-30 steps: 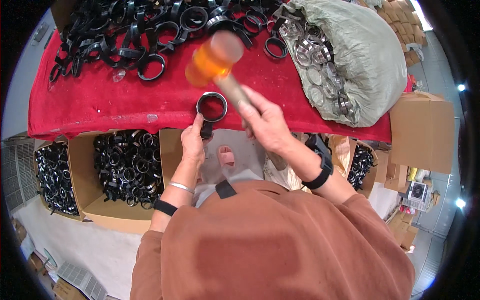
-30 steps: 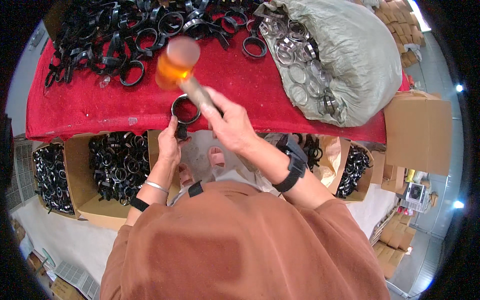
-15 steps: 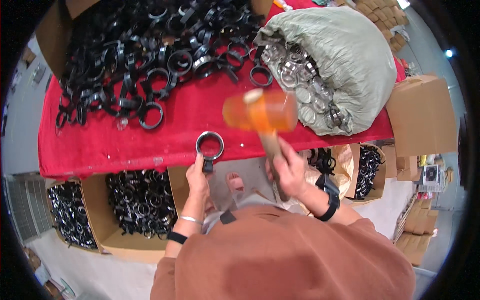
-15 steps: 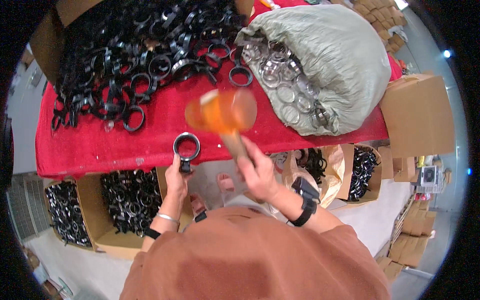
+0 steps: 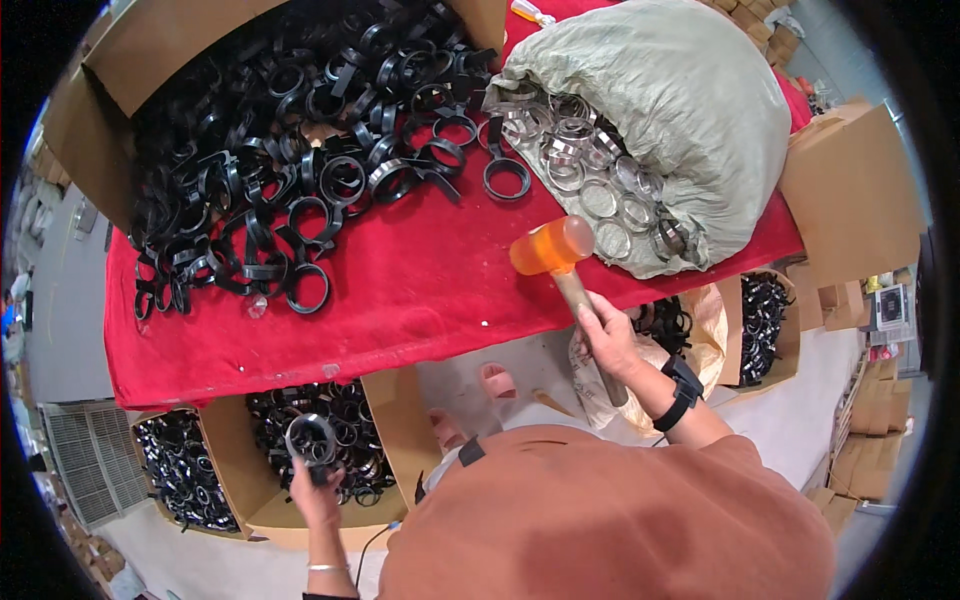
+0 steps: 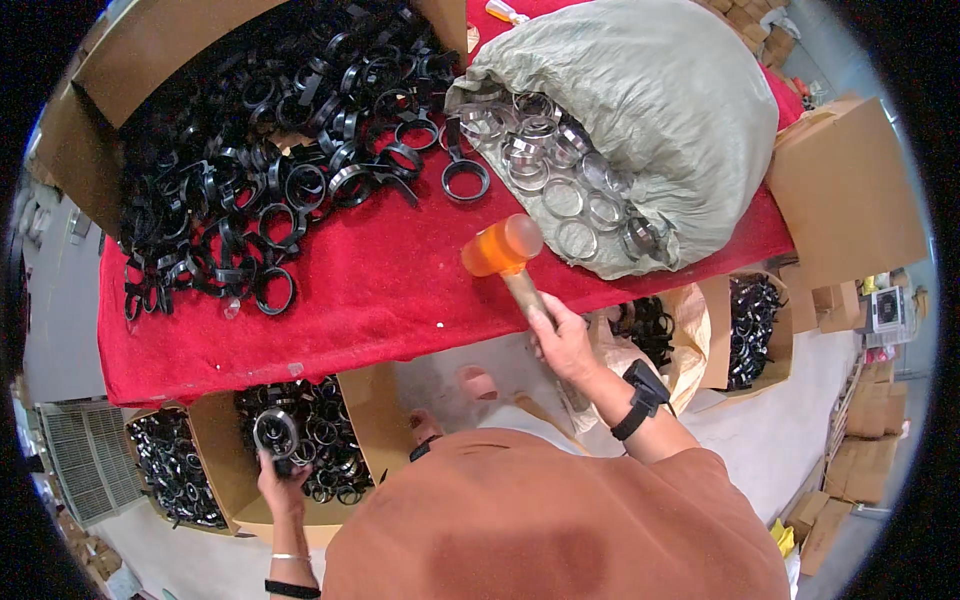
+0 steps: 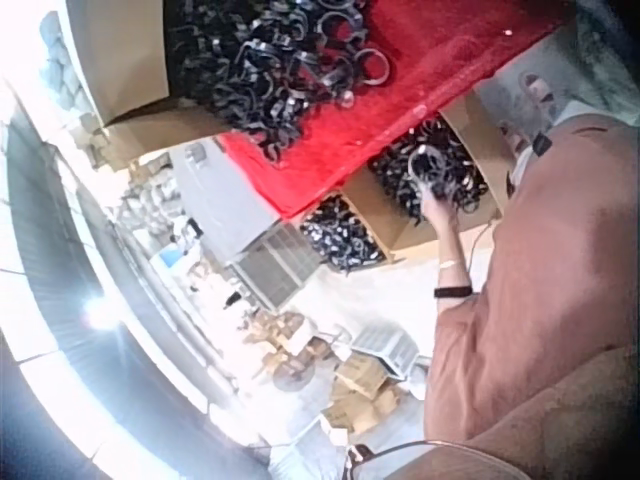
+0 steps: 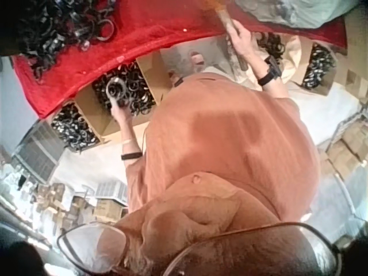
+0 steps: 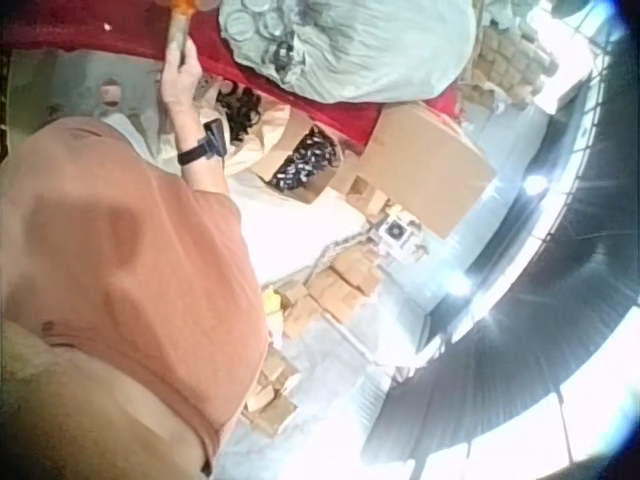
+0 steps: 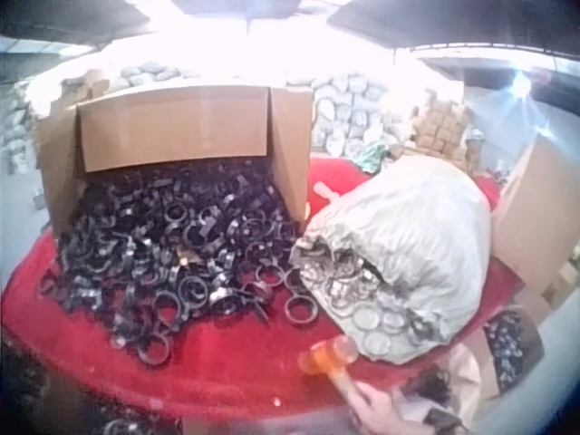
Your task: Using a rubber mallet to hammer plastic rings or circular components together or into place.
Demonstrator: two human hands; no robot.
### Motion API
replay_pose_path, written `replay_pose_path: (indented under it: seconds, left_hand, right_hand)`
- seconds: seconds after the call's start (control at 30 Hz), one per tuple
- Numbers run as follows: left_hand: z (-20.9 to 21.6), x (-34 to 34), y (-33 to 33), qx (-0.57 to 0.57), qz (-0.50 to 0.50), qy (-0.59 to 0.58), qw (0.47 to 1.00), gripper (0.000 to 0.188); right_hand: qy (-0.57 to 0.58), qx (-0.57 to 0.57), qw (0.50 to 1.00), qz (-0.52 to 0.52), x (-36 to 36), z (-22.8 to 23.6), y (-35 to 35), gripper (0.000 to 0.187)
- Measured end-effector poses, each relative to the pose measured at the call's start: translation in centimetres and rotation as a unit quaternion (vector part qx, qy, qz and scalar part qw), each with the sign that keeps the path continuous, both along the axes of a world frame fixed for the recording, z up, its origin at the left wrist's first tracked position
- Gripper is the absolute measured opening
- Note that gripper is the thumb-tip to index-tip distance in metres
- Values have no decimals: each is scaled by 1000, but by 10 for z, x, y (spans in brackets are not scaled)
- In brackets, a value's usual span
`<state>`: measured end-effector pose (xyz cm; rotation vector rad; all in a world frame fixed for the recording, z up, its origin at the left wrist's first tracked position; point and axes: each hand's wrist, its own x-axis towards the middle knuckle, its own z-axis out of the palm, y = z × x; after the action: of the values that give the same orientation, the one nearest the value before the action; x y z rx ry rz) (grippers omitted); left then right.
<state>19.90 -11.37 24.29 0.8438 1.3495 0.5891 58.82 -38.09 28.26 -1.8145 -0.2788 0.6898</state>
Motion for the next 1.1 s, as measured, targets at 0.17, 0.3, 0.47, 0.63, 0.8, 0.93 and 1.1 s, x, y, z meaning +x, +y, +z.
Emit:
replay_pose_path:
  seconds: [0.17, 0.3, 0.47, 0.63, 0.8, 0.93, 1.1]
  left_hand:
    - [-68, -131, 64, 182, -70, 423, 885, 47]
    - [-8, 38, 70, 467, -179, 449, 740, 30]
    - [28, 297, 18, 568, -315, 190, 737, 25]
    - [26, 426, 26, 472, -381, 317, 729, 57]
    - [19, 412, 22, 455, -399, 303, 736, 26]
    - [12, 306, -15, 525, -402, 259, 704, 13]
    - [24, 205, -43, 524, -480, 377, 594, 17]
  right_hand:
    - [5, 0, 1000, -3, 11, -27, -1, 34]
    - [19, 10, 1000, -17, 16, -34, -3, 34]
    - [-5, -16, 1000, -4, 19, -38, -7, 32]
    - [-16, -21, 1000, 17, 19, -36, -3, 33]
    - [-22, -19, 999, 17, 18, -33, -6, 33]
    - [2, -5, 1000, 13, 21, -37, -6, 31]
    - [2, -10, 1000, 12, 23, -43, -7, 29]
